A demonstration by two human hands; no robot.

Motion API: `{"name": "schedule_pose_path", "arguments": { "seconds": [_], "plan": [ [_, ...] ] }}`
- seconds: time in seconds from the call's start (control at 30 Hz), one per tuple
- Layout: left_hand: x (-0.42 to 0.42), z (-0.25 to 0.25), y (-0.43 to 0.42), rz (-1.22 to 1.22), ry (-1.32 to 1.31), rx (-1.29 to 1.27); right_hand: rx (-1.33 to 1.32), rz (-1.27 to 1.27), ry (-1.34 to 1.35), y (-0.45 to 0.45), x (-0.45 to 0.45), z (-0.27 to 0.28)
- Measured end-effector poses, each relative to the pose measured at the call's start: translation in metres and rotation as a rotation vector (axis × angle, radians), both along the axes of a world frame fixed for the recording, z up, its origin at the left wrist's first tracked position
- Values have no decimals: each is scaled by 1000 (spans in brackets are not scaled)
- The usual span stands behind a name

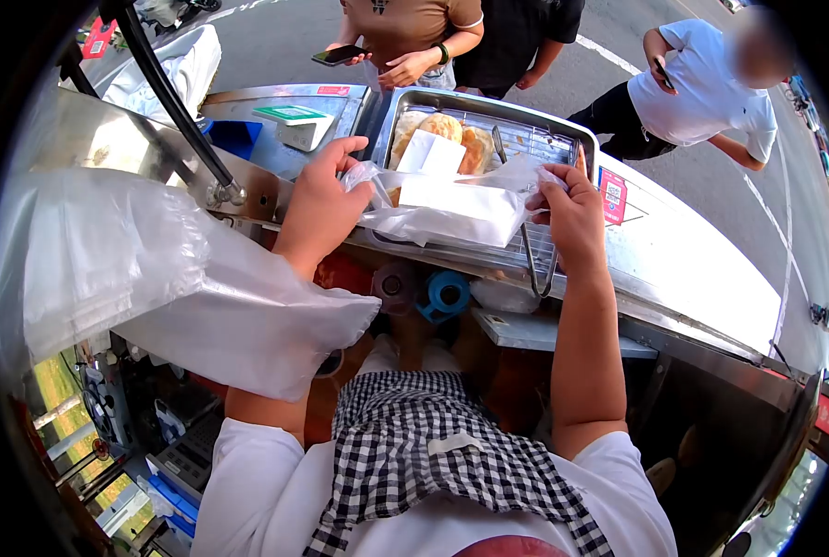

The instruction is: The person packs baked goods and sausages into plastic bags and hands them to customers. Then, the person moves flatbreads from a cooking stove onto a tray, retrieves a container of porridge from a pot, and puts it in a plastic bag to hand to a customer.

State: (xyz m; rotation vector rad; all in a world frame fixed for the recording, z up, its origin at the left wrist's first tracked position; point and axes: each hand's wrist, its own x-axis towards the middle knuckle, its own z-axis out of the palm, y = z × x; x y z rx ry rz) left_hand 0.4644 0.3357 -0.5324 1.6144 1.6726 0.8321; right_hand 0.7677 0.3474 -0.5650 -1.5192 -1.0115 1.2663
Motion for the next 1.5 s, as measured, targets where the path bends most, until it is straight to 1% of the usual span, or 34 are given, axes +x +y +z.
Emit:
{"name": "schedule_pose_path", "arguments": {
  "seconds": [0.03,0.13,0.17,0.27,0.37,0.4,0.43,0.53,0.57,0.67,0.73,0.8,0.87,0.97,1.1,1.2,1.27,1.3,1.43,1.47,1.5],
  "plan": [
    [0,0,-3,13,-36,33,14,13,3,-2,1,6],
    [1,10,-17,93,-672,-68,49,29,40,-13,-4,35],
    [6,17,-24,145,-816,-62,72,27,49,-18,-6,43],
    [10,34,-46,224,-941,-92,121,45,94,-28,-5,50],
    [5,36,-63,148,-1068,-27,196,41,135,-30,-3,44],
    [4,38,-69,120,-1119,-6,179,45,131,-30,-2,41],
    [2,39,-75,106,-1144,-16,163,50,129,-29,-2,38],
    [2,46,-89,122,-1083,-107,144,69,130,-22,-7,31],
    [4,48,-94,135,-1098,-107,142,73,133,-20,-9,29],
    [7,47,-101,165,-1133,-88,85,195,272,-7,-8,17],
    [14,49,-104,187,-1200,-59,8,218,96,4,-22,14],
    [14,48,-105,183,-1226,-33,38,309,-411,31,-33,-22],
    [13,41,-106,158,-1210,-17,-10,438,-682,49,-53,-27],
    [18,45,-106,212,-1187,-8,-174,568,-793,82,-82,-64],
    [22,50,-101,224,-1147,0,-342,555,-904,100,-115,-98],
    [21,53,-97,223,-1149,-14,-302,550,-916,102,-119,-108],
    [20,56,-93,209,-1179,-37,-330,553,-820,112,-113,-124],
    [21,57,-90,196,-1174,-39,-344,553,-772,114,-111,-123],
    [25,62,-66,145,-1161,-48,-220,412,-552,121,-102,-117],
    [26,63,-60,133,-1156,-48,-145,377,-567,121,-96,-113],
    [27,63,-52,107,-1177,-41,-72,342,-580,118,-91,-96]
  ]
}}
